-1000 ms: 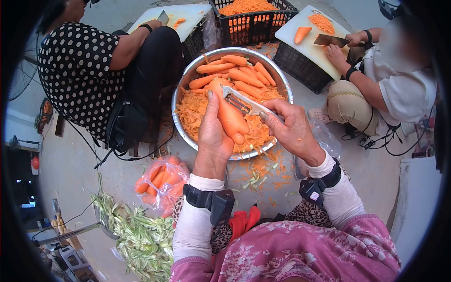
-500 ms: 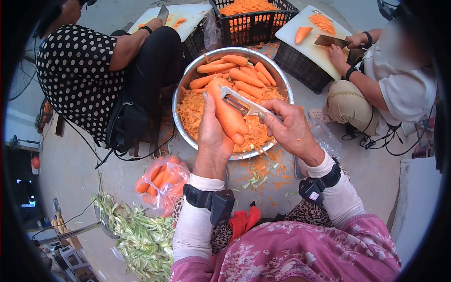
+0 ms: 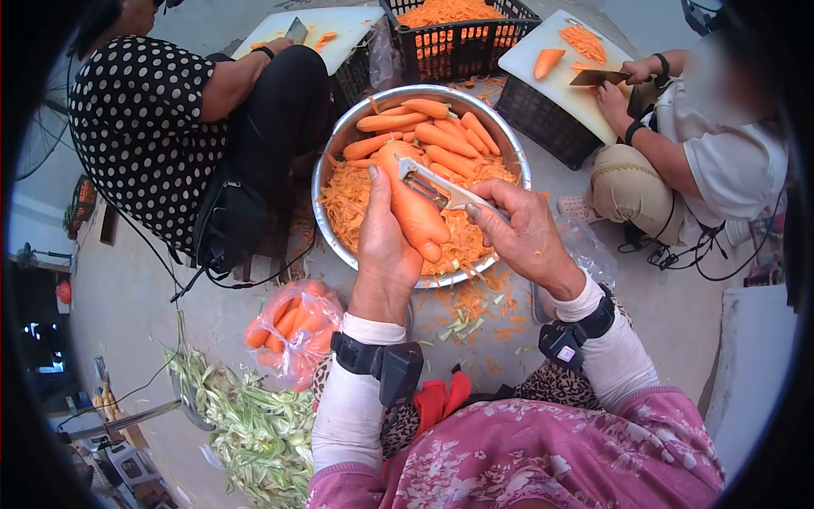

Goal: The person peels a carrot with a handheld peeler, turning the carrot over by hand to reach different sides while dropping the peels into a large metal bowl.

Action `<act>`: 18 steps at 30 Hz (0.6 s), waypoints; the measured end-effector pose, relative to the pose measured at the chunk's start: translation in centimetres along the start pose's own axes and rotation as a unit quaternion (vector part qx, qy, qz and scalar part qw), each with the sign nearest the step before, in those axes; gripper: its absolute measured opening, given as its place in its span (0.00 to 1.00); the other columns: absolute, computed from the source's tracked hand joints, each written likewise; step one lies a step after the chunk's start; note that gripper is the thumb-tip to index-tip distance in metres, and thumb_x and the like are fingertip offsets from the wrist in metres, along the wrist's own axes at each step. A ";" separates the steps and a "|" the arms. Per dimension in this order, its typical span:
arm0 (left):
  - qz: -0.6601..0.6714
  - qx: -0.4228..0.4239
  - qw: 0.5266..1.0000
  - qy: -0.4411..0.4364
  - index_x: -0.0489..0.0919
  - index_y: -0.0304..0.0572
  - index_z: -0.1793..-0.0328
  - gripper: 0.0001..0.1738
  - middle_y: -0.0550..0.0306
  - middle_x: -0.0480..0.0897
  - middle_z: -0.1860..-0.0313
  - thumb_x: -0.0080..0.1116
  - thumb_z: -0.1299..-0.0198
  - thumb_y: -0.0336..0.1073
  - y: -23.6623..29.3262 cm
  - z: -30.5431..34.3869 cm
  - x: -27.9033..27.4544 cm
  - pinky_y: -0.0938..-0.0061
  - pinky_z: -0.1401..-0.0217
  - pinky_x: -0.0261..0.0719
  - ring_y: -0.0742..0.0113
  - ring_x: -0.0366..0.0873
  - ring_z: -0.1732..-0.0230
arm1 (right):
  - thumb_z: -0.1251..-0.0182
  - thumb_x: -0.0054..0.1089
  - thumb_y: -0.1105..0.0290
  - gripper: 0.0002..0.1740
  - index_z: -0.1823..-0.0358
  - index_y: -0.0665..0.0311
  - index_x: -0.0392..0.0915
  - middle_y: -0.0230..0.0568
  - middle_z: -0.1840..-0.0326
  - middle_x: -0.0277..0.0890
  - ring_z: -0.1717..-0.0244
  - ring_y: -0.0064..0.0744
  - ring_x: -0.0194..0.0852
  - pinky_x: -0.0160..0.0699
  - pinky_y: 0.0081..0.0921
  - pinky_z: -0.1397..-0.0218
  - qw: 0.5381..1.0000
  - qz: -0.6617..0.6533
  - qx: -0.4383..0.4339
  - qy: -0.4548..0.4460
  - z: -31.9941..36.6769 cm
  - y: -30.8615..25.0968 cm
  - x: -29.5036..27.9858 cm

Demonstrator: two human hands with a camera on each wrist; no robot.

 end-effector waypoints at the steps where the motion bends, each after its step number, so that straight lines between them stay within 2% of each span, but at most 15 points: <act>1: 0.000 0.000 1.000 0.000 0.68 0.41 0.38 0.31 0.54 0.77 0.49 0.38 0.30 0.60 0.0 0.0 0.0 0.69 0.48 0.78 0.64 0.76 0.49 | 0.38 0.59 0.72 0.10 0.58 0.70 0.77 0.50 0.71 0.79 0.71 0.40 0.80 0.74 0.31 0.67 1.000 0.005 0.000 0.000 0.0 0.0 0.0; 18: -0.004 -0.009 1.000 0.011 0.69 0.43 0.40 0.29 0.56 0.76 0.52 0.39 0.30 0.60 -0.2 -0.3 0.0 0.71 0.53 0.80 0.67 0.76 0.53 | 0.37 0.58 0.72 0.09 0.58 0.69 0.77 0.50 0.71 0.78 0.71 0.43 0.80 0.73 0.32 0.67 1.000 0.016 -0.009 0.002 -0.1 -0.4 -0.3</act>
Point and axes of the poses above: each hand's wrist, its own z-axis away from the middle knuckle, its own x-axis out of the palm, y = z × x, the point moved 4 cm from there along -z, towards the middle knuckle
